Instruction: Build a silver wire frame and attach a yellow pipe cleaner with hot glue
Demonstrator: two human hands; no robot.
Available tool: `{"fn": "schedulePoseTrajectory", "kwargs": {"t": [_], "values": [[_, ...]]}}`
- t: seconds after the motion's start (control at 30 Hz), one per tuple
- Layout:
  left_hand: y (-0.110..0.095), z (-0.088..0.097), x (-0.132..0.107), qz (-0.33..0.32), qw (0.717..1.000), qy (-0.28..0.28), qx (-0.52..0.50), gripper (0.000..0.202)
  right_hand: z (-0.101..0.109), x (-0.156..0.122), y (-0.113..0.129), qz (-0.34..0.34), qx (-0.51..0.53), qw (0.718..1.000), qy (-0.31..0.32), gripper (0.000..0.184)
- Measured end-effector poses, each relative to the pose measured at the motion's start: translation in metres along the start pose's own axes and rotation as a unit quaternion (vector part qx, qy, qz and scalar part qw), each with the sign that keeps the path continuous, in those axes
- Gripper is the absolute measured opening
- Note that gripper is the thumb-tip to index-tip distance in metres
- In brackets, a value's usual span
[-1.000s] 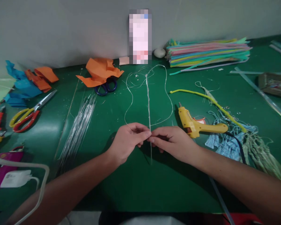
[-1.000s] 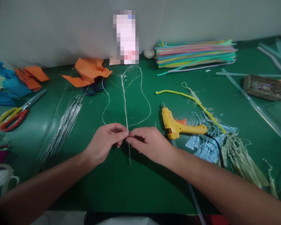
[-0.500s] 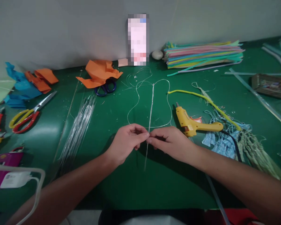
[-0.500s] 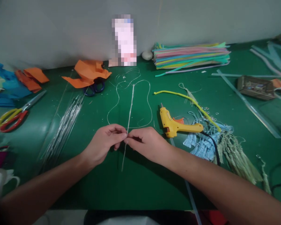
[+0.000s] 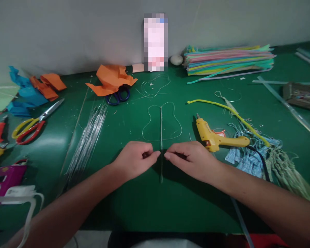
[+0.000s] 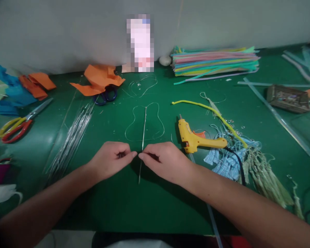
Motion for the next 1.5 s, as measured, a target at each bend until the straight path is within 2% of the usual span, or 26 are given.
{"fn": "schedulePoseTrajectory", "kwargs": {"t": [0.03,0.1,0.17,0.23,0.37,0.5,0.57,0.63,0.73,0.8,0.87,0.93,1.0,1.07,1.17,1.4,1.5], "values": [[-0.003,-0.002,-0.001,-0.068,0.996,-0.009,0.06,0.029,0.002,-0.001,0.002,0.012,0.003,1.0,-0.014,0.028],[-0.008,-0.009,-0.002,-0.181,0.968,-0.001,0.172,0.021,0.006,-0.002,0.005,0.024,0.004,0.999,-0.045,0.028],[-0.01,-0.015,-0.003,-0.248,0.935,0.01,0.254,0.027,0.009,-0.003,0.006,0.021,-0.008,0.997,-0.069,0.027],[-0.01,-0.018,-0.003,-0.285,0.912,0.008,0.296,0.031,0.011,-0.003,0.005,0.015,-0.03,0.995,-0.089,0.026],[-0.01,-0.019,-0.003,-0.33,0.89,-0.004,0.316,0.032,0.013,-0.003,-0.002,0.029,-0.11,0.986,-0.122,0.02],[-0.011,-0.018,-0.003,-0.365,0.874,0.003,0.319,0.03,0.007,-0.001,-0.008,0.07,-0.226,0.967,-0.094,0.021],[-0.009,-0.012,-0.001,-0.345,0.883,-0.018,0.318,0.032,0.004,0.0,-0.008,0.094,-0.263,0.958,-0.07,0.023],[-0.002,-0.001,0.002,-0.281,0.904,-0.078,0.311,0.031,0.005,-0.001,-0.006,0.105,-0.257,0.958,-0.065,0.023],[0.009,0.015,0.006,-0.201,0.914,-0.172,0.309,0.025,0.015,-0.005,0.003,0.098,-0.168,0.975,-0.11,0.02],[0.014,0.019,0.008,-0.183,0.914,-0.188,0.309,0.024,0.024,-0.01,0.009,0.072,-0.085,0.982,-0.153,0.017],[0.017,0.018,0.01,-0.172,0.919,-0.175,0.309,0.023,0.033,-0.015,0.012,0.031,0.011,0.979,-0.202,0.016],[0.018,0.015,0.013,-0.158,0.925,-0.15,0.312,0.024,0.04,-0.019,0.012,0.01,0.122,0.961,-0.247,0.016],[0.018,0.013,0.015,-0.146,0.93,-0.126,0.314,0.024,0.044,-0.019,0.009,0.022,0.214,0.937,-0.274,0.017],[0.017,0.012,0.016,-0.144,0.931,-0.109,0.316,0.025,0.046,-0.018,0.006,0.043,0.258,0.919,-0.294,0.016],[0.017,0.011,0.017,-0.151,0.932,-0.088,0.319,0.028,0.046,-0.016,0.002,0.048,0.267,0.912,-0.308,0.017],[0.018,0.009,0.018,-0.167,0.926,-0.04,0.336,0.034,0.042,-0.016,0.002,0.019,0.232,0.924,-0.302,0.015],[0.018,0.008,0.018,-0.182,0.924,-0.039,0.333,0.032,0.041,-0.014,0.0,0.009,0.22,0.924,-0.312,0.014]]}}
Point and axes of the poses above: each hand's wrist, its own x-axis towards the middle knuckle, its own z-axis out of the back of the hand, y = z × x, the point moved 3 cm from there along x, towards the middle knuckle, and after that the axes turned 5 degrees about y, right-handed, at the moved point
